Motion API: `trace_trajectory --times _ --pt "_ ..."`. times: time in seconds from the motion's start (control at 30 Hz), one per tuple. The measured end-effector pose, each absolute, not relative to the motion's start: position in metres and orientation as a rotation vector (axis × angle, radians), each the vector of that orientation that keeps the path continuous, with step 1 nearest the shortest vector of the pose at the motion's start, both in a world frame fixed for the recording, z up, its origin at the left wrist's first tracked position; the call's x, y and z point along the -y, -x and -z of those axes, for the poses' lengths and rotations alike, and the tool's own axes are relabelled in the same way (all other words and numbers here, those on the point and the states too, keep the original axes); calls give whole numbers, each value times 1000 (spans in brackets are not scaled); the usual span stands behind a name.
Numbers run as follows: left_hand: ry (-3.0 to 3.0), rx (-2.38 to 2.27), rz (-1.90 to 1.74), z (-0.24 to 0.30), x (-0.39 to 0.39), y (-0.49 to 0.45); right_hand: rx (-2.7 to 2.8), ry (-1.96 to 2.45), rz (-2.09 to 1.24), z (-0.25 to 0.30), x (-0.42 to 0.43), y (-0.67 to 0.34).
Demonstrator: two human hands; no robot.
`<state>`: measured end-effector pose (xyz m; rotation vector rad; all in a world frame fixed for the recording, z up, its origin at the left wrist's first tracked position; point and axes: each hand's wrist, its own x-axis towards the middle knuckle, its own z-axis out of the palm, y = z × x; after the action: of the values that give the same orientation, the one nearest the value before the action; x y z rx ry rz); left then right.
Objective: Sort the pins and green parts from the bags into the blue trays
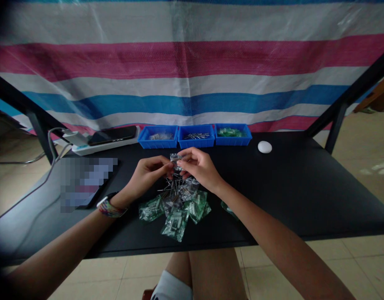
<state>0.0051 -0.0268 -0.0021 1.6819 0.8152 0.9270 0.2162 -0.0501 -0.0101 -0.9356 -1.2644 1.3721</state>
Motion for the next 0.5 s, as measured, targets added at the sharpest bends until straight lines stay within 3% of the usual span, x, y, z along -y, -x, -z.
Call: trace_trajectory --times 0.33,0.5 --pt "-1752 -847 -864 3 25 -1 1312 960 -1240 9 51 -216" --pt "-1579 -783 -793 6 23 0 1504 961 -999 8 55 -216"
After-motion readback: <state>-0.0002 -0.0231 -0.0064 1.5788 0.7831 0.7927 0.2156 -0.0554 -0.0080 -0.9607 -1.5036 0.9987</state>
